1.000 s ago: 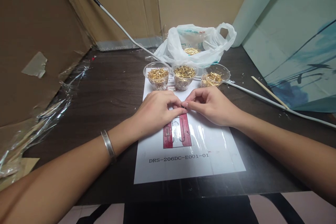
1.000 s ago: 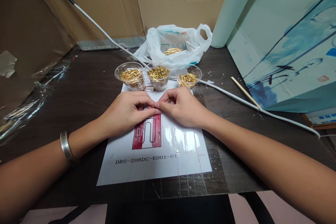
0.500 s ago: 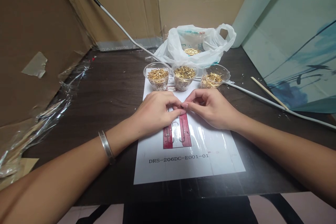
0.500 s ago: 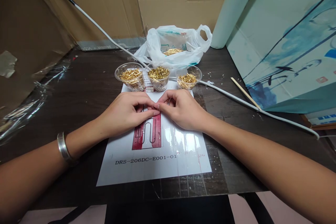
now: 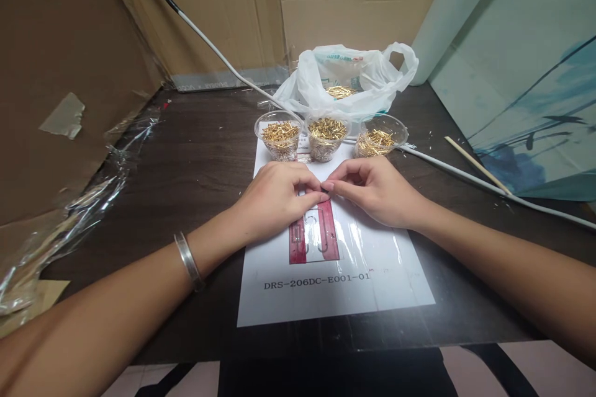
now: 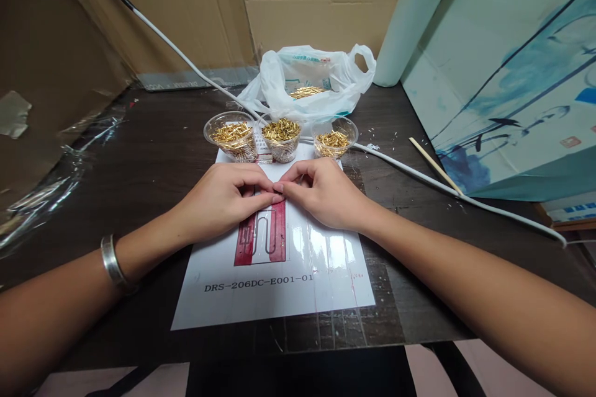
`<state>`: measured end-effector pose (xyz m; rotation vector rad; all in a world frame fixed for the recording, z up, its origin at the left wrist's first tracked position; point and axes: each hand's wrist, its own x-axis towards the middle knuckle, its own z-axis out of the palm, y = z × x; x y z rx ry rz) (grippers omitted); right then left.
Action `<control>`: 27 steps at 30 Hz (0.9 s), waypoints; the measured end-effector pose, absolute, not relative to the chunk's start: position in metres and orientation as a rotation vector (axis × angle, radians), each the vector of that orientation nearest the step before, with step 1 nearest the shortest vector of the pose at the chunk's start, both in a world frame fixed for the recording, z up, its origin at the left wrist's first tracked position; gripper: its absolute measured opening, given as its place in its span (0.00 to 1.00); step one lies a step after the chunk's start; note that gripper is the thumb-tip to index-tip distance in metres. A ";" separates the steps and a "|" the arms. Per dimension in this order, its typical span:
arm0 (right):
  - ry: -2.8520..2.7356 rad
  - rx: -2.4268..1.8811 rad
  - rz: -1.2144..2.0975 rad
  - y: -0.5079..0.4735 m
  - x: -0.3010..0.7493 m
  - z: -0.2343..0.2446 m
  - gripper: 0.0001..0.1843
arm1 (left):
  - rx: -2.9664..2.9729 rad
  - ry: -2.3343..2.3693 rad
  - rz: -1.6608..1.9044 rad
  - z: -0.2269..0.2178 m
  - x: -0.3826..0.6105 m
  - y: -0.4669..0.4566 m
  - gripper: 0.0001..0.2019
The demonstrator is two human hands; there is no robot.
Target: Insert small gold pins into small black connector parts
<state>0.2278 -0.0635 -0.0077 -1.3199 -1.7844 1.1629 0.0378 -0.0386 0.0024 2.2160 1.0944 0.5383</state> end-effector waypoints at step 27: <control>-1.733 -1.356 1.232 -0.063 0.229 -0.003 0.14 | 2.241 1.122 0.535 0.002 0.042 -0.039 0.05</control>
